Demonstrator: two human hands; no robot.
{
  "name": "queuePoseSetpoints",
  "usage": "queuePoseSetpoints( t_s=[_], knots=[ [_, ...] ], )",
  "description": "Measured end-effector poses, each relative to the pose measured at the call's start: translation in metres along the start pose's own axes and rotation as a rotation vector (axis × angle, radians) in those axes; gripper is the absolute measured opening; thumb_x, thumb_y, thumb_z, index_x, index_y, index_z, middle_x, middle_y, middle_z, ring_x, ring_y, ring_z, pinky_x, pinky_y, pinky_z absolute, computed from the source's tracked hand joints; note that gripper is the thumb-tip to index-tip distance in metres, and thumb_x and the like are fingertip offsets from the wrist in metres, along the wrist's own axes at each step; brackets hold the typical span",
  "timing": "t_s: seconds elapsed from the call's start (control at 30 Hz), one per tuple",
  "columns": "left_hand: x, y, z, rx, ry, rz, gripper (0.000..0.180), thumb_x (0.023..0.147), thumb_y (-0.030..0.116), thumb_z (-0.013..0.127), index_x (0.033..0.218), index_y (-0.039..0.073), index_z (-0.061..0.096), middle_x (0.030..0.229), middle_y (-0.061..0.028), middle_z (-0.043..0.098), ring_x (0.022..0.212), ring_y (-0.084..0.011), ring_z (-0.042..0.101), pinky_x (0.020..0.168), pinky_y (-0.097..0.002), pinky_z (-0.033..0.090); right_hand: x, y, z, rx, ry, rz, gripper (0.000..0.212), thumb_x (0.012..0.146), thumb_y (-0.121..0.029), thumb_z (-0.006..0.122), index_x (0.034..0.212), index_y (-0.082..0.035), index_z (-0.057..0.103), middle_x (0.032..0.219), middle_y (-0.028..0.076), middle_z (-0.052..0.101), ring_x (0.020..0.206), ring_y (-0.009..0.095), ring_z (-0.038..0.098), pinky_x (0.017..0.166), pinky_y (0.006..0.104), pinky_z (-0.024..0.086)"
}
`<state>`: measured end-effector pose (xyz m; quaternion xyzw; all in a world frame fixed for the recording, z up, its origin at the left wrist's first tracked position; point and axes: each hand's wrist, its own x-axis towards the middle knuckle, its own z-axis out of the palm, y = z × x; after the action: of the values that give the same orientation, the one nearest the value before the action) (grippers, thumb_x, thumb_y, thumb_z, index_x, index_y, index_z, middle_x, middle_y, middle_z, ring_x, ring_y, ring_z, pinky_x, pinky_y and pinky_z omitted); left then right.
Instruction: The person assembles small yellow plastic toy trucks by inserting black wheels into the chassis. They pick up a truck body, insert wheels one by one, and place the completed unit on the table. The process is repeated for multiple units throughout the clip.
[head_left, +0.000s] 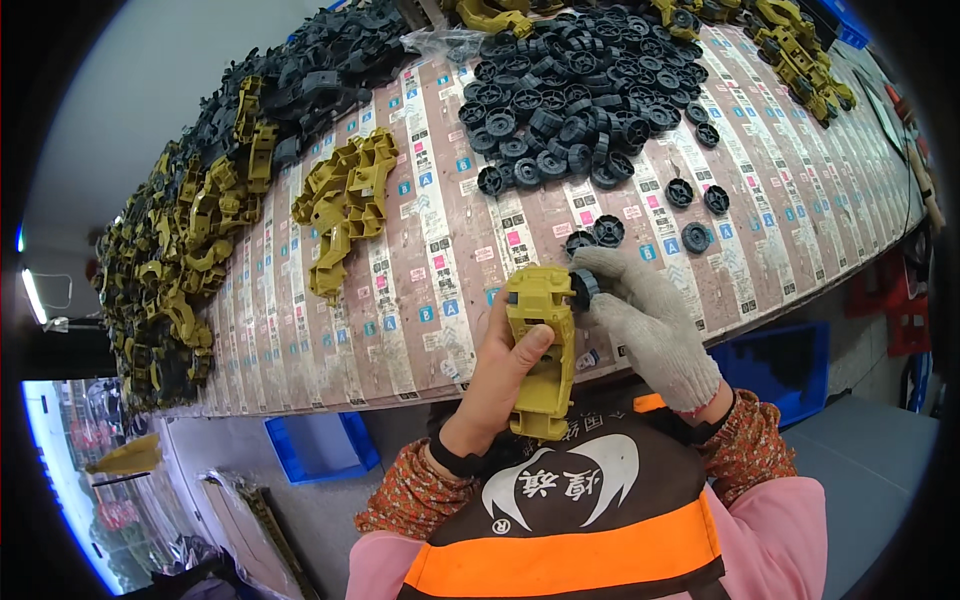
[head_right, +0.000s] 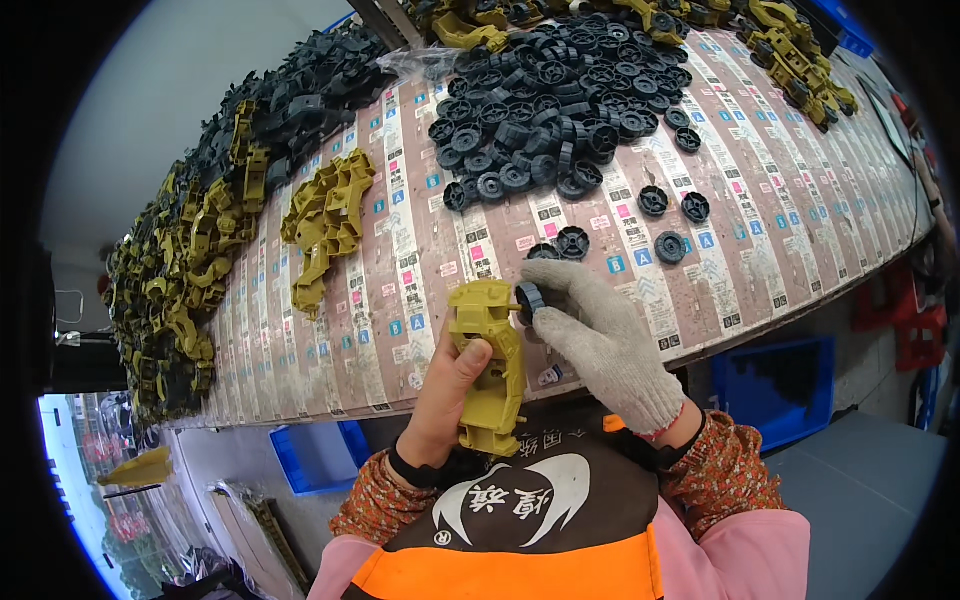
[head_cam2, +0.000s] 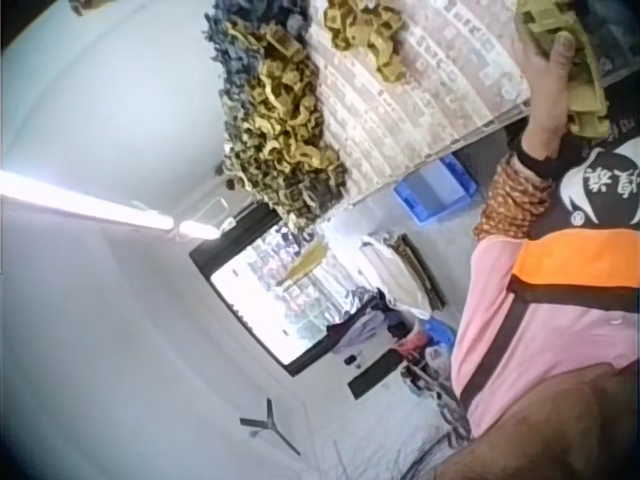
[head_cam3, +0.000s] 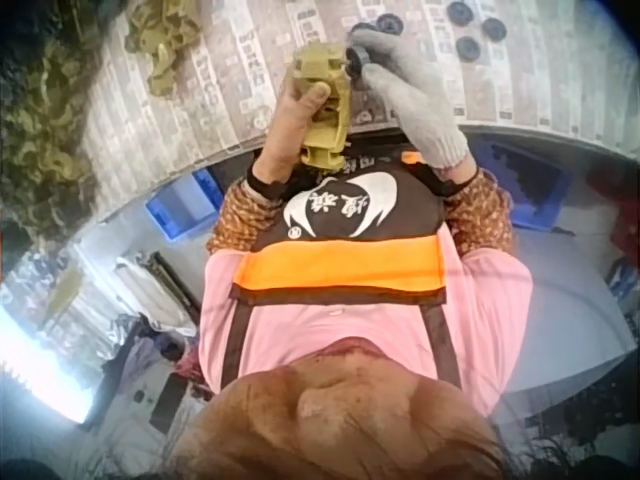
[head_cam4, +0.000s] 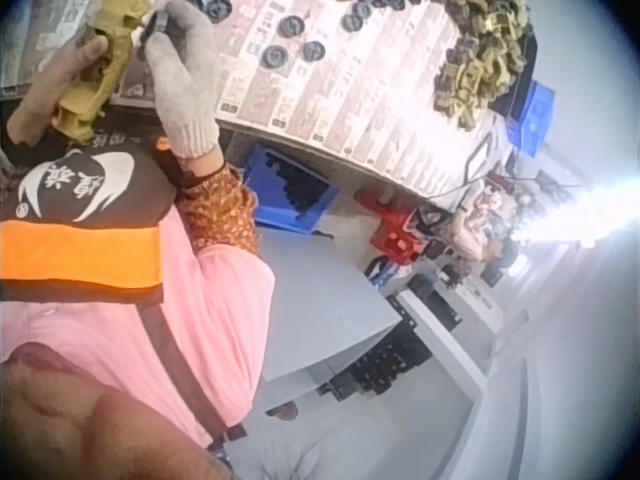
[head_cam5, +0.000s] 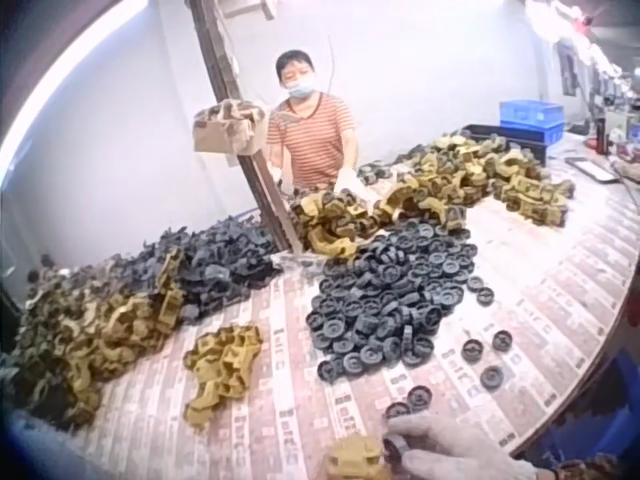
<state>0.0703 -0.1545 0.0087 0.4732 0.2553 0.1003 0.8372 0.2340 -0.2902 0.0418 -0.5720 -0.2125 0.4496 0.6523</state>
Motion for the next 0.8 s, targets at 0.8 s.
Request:
queuePoseSetpoints(
  t_s=[0.8],
  knots=[
    [0.0,-0.006,-0.002,0.777,-0.215,0.212,0.098,0.098,0.015,0.078,0.169,0.013,0.009,0.139,-0.0179,0.062,0.127,-0.0282,0.063,0.113,-0.041,0.046,-0.021,0.004,-0.007,-0.831,0.003,-0.228,0.039,0.089,-0.005,0.061,0.126,0.003,0.064,0.103,0.029,0.072,0.09,0.046,0.073,0.078,0.0519,0.057]
  ],
)
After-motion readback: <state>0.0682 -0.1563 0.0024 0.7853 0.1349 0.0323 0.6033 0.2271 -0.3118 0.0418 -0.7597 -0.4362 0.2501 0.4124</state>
